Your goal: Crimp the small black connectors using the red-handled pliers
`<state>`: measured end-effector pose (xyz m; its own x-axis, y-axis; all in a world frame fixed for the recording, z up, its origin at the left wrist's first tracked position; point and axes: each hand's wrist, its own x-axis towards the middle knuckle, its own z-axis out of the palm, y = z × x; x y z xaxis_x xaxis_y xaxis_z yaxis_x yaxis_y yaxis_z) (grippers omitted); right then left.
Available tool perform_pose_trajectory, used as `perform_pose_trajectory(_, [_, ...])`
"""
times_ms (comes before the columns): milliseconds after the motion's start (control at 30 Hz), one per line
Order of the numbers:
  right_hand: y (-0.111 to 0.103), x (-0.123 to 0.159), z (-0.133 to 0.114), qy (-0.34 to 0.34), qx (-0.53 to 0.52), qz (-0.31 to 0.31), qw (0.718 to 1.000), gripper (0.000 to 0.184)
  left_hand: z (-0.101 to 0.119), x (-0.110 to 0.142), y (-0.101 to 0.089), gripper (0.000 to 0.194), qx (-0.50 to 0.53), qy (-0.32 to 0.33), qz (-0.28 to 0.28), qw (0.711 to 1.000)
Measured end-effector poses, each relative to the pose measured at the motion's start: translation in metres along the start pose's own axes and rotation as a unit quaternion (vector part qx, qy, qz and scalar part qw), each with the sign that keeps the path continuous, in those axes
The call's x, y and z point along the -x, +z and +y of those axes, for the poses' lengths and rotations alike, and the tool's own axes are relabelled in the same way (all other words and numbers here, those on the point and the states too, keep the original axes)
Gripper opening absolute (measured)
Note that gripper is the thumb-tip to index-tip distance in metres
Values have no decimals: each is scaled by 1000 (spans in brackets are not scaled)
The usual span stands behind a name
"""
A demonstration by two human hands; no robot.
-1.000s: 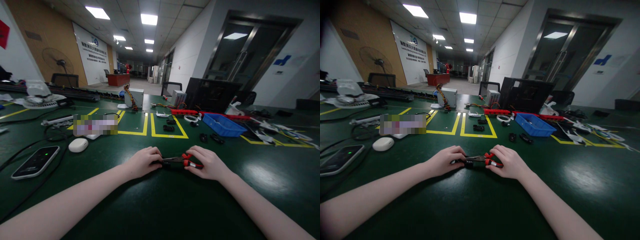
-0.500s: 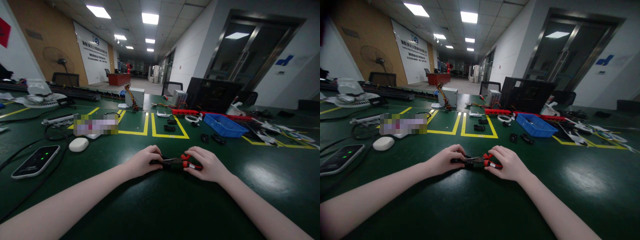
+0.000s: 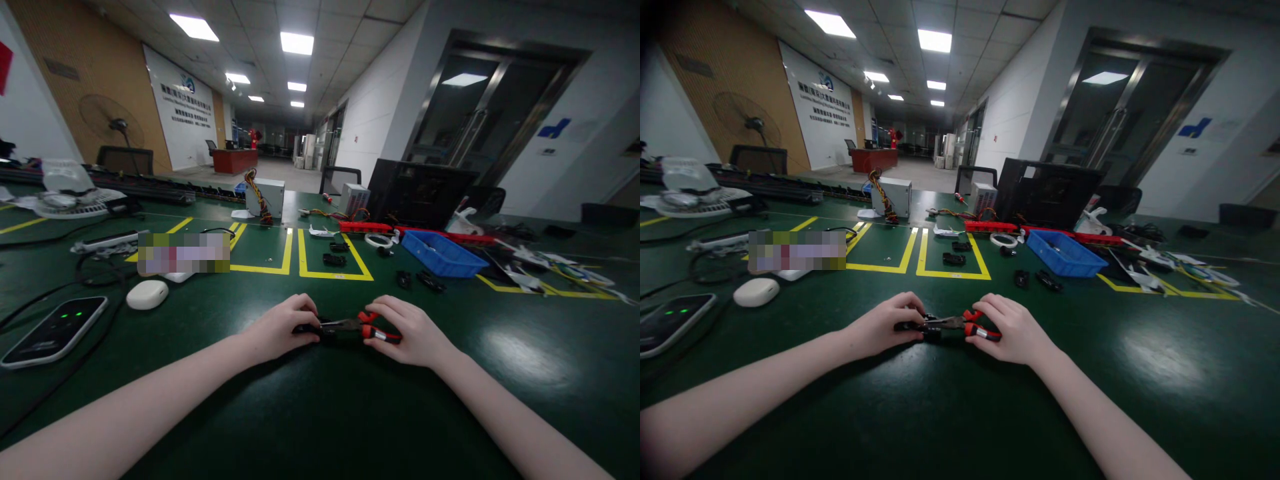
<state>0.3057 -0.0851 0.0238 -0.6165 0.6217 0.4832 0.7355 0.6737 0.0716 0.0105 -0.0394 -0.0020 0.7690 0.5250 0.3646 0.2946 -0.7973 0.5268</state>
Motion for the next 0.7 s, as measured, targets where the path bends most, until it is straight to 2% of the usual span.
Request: perform_pose_trajectory(700, [3,3,0,-22,22,-13,999,41,-3,0,0,14,17,-5,10,1000])
